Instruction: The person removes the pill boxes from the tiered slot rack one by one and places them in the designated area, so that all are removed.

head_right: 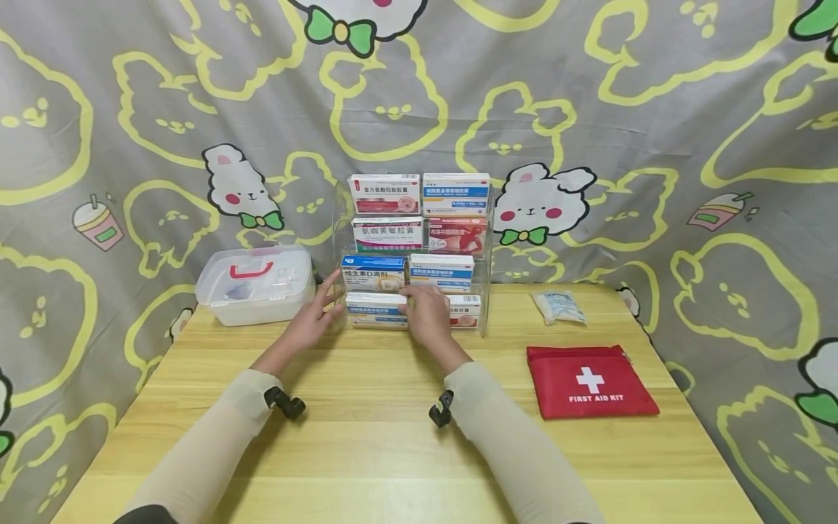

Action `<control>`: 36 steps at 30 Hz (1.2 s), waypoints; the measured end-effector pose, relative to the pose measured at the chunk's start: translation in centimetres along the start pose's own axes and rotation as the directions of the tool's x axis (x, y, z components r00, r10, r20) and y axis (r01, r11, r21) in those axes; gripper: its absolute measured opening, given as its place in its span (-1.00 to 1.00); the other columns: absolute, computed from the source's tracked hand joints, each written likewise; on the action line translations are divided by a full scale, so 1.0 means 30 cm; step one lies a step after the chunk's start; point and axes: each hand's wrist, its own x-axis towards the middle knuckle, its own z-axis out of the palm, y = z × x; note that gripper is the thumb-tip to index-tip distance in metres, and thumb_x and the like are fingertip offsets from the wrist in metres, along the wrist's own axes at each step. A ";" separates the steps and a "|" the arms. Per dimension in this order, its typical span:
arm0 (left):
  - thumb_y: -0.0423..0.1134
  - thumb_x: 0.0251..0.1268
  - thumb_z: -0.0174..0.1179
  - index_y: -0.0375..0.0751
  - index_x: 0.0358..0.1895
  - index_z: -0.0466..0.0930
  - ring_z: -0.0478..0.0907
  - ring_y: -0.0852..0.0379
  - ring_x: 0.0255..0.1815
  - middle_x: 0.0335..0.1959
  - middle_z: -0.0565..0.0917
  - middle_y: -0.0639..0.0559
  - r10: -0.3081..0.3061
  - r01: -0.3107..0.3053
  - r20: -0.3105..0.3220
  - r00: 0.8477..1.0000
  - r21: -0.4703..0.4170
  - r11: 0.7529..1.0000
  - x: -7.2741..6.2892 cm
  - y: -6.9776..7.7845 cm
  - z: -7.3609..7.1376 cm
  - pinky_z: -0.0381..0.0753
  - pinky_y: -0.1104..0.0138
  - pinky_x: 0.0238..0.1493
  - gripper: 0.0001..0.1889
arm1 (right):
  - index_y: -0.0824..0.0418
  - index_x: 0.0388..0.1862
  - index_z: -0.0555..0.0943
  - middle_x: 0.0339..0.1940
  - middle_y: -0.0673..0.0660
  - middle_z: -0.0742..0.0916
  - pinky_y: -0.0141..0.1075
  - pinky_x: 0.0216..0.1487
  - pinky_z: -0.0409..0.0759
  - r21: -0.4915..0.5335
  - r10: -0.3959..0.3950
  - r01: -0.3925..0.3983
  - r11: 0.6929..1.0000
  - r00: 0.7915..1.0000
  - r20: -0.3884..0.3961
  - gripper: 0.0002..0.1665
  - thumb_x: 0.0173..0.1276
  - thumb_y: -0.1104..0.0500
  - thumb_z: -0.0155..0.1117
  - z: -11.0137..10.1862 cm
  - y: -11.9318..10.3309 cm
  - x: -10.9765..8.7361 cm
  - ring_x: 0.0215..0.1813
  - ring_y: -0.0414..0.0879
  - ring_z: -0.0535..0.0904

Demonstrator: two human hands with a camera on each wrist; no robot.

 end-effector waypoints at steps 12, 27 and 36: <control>-0.21 0.65 0.05 0.42 0.68 -0.22 0.48 -0.26 0.41 0.47 0.40 -0.39 0.007 -0.007 -0.005 1.000 0.003 1.000 0.000 -0.004 -0.002 0.58 -0.24 0.17 -0.20 | 0.11 0.10 0.75 0.22 0.11 0.74 0.10 0.40 0.38 0.020 0.027 -0.027 0.999 1.000 0.007 -0.67 0.37 0.15 0.47 -0.010 -0.012 -0.003 0.35 0.10 0.55; -0.23 0.66 0.03 0.54 0.65 -0.26 0.46 -0.25 0.43 0.50 0.39 -0.34 0.002 -0.001 0.019 1.000 -0.025 1.000 0.001 -0.004 -0.004 0.68 -0.11 0.05 -0.18 | 0.18 0.13 0.71 0.18 0.17 0.72 -0.05 0.14 0.63 0.161 0.029 -0.033 0.986 0.999 0.028 -0.67 0.41 0.24 0.42 -0.041 -0.016 -0.002 0.06 0.07 0.66; -0.23 0.66 0.03 0.52 0.66 -0.26 0.46 -0.26 0.43 0.48 0.40 -0.36 -0.002 0.003 0.023 1.000 -0.039 0.999 -0.001 -0.005 -0.005 0.72 -0.04 -0.03 -0.18 | 0.18 0.12 0.70 0.23 0.20 0.69 -0.02 0.29 0.59 0.216 0.032 -0.038 0.976 0.999 0.032 -0.70 0.43 0.24 0.40 -0.064 -0.030 -0.001 0.24 0.13 0.65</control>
